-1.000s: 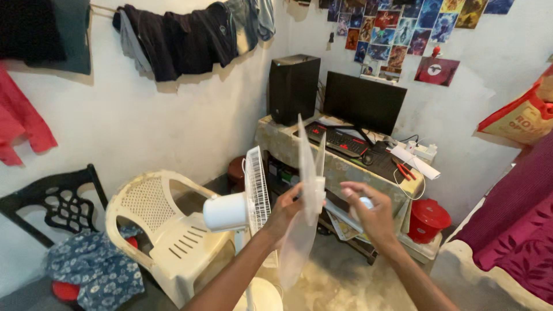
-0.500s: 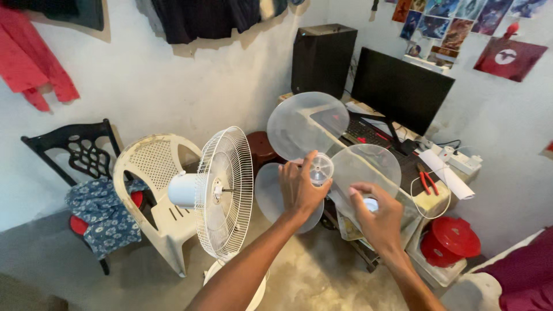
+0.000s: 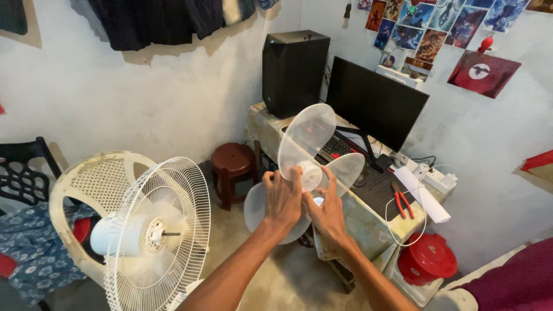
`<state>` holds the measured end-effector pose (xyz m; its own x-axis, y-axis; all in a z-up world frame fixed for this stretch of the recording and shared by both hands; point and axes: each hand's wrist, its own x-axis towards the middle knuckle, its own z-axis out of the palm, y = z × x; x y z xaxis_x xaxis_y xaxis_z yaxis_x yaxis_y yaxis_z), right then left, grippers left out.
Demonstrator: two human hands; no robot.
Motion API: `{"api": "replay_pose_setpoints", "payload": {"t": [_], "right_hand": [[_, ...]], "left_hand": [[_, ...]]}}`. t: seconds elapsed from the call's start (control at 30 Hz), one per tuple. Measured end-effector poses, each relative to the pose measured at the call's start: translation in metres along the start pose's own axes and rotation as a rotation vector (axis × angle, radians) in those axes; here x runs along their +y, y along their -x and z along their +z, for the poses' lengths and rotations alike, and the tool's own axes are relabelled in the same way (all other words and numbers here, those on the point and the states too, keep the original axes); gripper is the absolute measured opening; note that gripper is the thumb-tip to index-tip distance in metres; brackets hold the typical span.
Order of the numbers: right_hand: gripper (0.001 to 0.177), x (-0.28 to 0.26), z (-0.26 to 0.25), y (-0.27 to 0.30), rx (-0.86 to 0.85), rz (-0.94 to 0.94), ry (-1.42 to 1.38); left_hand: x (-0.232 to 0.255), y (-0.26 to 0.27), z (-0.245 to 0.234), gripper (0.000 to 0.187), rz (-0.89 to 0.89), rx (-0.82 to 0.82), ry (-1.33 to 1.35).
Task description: The person assembles a white pedestal fan by attaching the front grille, inserting the fan blades, and securing the rear grille with a nut. The person uses a red checkered cloth to wipe the fan blades during the process.
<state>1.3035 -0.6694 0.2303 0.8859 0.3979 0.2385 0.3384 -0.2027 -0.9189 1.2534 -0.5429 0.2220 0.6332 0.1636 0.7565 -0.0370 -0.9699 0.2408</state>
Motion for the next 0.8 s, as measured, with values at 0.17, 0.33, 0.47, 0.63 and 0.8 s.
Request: {"api": "replay_pose_setpoints", "payload": {"t": [0.17,0.33,0.47,0.63,0.8], "right_hand": [[0.087,0.03,-0.01,-0.054,0.03,-0.271,-0.022],[0.076,0.089,-0.01,-0.114,-0.066,-0.246,-0.268],[0.086,0.127,-0.025,-0.139,-0.318,-0.125,-0.482],[0.1,0.129,-0.048,-0.158,-0.692,0.05,-0.767],[0.113,0.116,-0.032,-0.157,-0.867,0.294,-0.879]], "left_hand": [[0.029,-0.022,0.019,0.058,0.057,-0.069,-0.174],[0.049,-0.033,0.027,0.059,0.099,-0.269,-0.201],[0.049,-0.015,0.005,0.035,0.346,-0.206,0.019],[0.038,0.02,-0.052,0.048,0.079,-0.019,-0.058],[0.024,0.047,-0.117,0.046,-0.27,0.336,-0.389]]}}
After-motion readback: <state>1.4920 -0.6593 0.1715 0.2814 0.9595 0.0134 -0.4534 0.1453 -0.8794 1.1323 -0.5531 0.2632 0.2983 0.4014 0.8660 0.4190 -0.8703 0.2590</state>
